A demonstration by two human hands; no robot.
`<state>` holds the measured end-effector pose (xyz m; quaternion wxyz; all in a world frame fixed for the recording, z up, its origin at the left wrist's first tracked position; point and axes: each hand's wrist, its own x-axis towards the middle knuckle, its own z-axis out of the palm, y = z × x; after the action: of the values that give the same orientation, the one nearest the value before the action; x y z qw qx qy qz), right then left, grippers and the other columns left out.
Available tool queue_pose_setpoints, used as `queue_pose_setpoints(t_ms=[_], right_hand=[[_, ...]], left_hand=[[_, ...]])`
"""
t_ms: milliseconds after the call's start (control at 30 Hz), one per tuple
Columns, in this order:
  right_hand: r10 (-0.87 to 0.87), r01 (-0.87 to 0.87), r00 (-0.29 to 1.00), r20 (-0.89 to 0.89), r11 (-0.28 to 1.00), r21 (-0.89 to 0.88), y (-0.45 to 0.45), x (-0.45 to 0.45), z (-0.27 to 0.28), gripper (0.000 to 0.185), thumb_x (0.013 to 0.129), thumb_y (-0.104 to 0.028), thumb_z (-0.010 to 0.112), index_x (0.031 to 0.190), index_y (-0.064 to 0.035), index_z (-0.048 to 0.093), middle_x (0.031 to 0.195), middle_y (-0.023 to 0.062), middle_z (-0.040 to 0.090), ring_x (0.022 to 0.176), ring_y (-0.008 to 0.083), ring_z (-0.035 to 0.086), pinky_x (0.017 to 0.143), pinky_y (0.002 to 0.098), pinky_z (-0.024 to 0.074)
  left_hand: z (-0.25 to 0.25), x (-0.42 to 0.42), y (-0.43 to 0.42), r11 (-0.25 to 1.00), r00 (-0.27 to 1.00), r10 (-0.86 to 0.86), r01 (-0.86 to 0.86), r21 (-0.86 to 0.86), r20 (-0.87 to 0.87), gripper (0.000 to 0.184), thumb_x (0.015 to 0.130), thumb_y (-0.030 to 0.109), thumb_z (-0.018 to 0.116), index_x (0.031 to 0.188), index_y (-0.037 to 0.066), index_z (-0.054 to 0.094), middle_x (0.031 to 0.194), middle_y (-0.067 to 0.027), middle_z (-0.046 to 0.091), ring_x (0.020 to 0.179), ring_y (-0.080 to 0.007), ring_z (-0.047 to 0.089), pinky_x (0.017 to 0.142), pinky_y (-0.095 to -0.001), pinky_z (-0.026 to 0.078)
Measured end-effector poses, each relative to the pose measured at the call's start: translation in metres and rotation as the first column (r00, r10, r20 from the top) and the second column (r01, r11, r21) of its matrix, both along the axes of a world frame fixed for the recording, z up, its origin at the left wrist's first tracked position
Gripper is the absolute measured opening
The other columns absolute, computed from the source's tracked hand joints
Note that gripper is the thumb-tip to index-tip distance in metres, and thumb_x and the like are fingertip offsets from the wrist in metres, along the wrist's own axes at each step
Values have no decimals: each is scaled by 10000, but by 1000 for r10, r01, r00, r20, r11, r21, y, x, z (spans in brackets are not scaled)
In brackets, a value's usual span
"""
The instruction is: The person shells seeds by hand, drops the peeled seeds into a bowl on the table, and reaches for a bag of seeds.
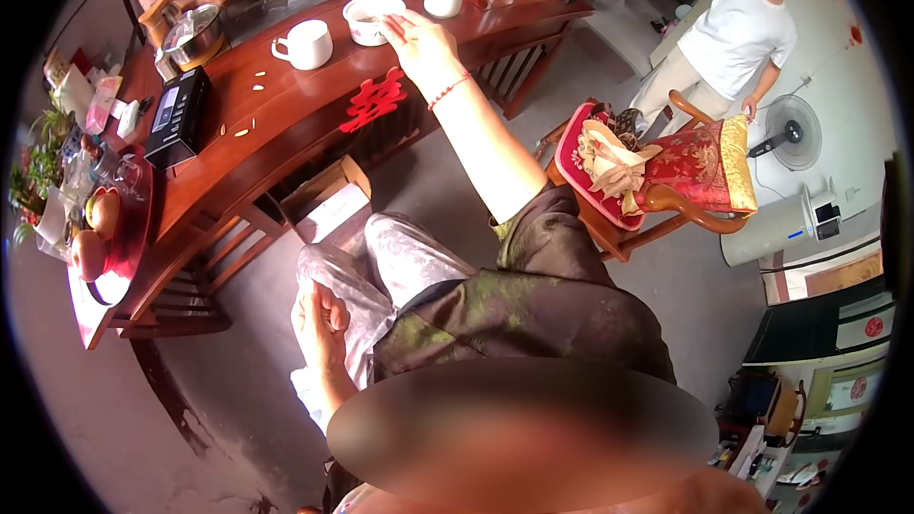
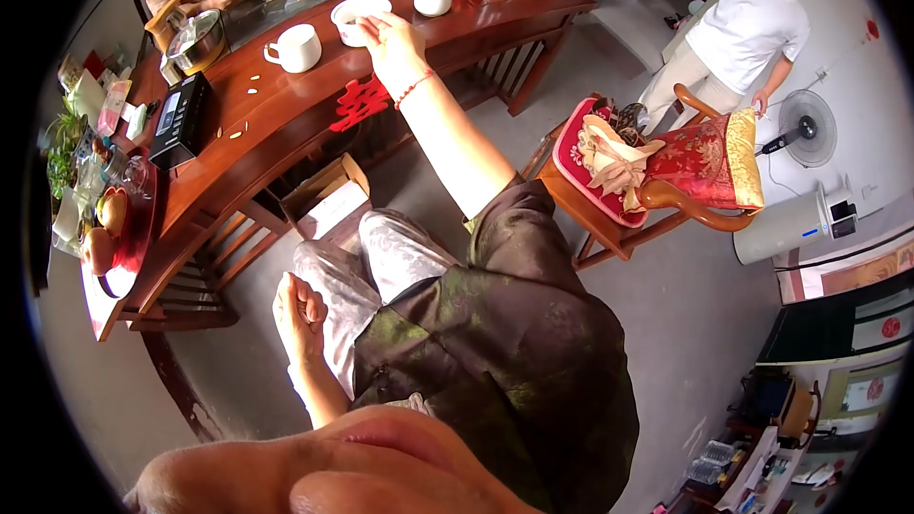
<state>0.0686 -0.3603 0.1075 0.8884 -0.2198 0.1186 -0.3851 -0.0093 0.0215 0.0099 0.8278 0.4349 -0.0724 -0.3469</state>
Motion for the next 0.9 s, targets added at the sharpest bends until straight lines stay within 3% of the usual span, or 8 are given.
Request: queue_pose_setpoints(t_ms=[67, 133, 200, 267, 333, 533, 667, 900], right_hand=[[7, -7, 1000, 12, 999, -44, -9, 7, -5, 509, 826, 161, 250, 1333, 135, 277, 1312, 289, 406, 1203, 402, 474, 1049, 453, 438], [-52, 52, 999, 5, 999, -8, -5, 11, 3, 402, 941, 2, 376, 1321, 116, 307, 1329, 268, 420, 1208, 389, 460, 1047, 469, 419], [-49, 48, 999, 5, 942, -332, -35, 21, -20, 372, 979, -100, 402, 1283, 106, 344, 1302, 256, 459, 1191, 364, 478, 1049, 464, 411], [-45, 48, 998, 34, 992, -121, -27, 19, 3, 396, 975, -45, 365, 1340, 96, 303, 1356, 255, 410, 1227, 368, 457, 1063, 462, 399], [-14, 16, 1000, 7, 978, -210, -44, 34, 0, 478, 967, -19, 297, 1423, 69, 182, 1445, 276, 284, 1318, 404, 360, 1095, 477, 360], [-49, 19, 993, -107, 964, -265, -62, 65, 6, 486, 998, -125, 243, 1440, 48, 139, 1460, 283, 257, 1306, 420, 370, 1078, 479, 372], [-57, 38, 990, -126, 988, -151, -79, 80, 7, 535, 1009, -257, 252, 1454, 24, 154, 1483, 249, 253, 1332, 410, 337, 1111, 474, 303], [-147, 9, 917, -370, 937, -348, -80, 100, 7, 612, 998, -423, 269, 1415, 22, 314, 1481, 178, 330, 1388, 325, 273, 1142, 442, 144]], left_hand=[[-1, 1, -1, 1000, 1000, 7, -7, 8, 22, 350, 992, 319, 476, 725, 99, 422, 557, 34, 358, 413, -49, 279, 381, -208, 209], [-3, 4, 0, 1000, 1000, 16, -16, 21, -16, 339, 988, 308, 485, 729, 99, 422, 564, 34, 361, 428, -53, 296, 390, -210, 225], [-1, -3, 2, 998, 999, 32, -31, 61, -15, 318, 982, 281, 499, 729, 102, 423, 578, 30, 366, 448, -61, 318, 399, -214, 237], [-2, -5, 2, 995, 999, 42, -39, 90, -33, 316, 987, 272, 483, 728, 101, 426, 556, 21, 374, 436, -66, 317, 398, -218, 240], [-1, -2, 1, 999, 1000, -6, 5, 42, 26, 326, 996, 272, 460, 723, 97, 429, 522, 13, 373, 413, -70, 310, 390, -224, 237], [-1, 0, 1, 999, 1000, 19, -19, 33, 12, 333, 999, 272, 445, 717, 96, 432, 486, 14, 367, 387, -70, 300, 373, -228, 222], [8, -2, 2, 995, 999, 42, -42, 86, 2, 330, 996, 272, 450, 717, 97, 434, 485, 15, 368, 389, -69, 302, 372, -227, 220], [3, -3, 1, 999, 997, -15, 18, 44, -70, 312, 976, 222, 506, 701, 83, 460, 537, -12, 430, 431, -91, 376, 407, -237, 267]])
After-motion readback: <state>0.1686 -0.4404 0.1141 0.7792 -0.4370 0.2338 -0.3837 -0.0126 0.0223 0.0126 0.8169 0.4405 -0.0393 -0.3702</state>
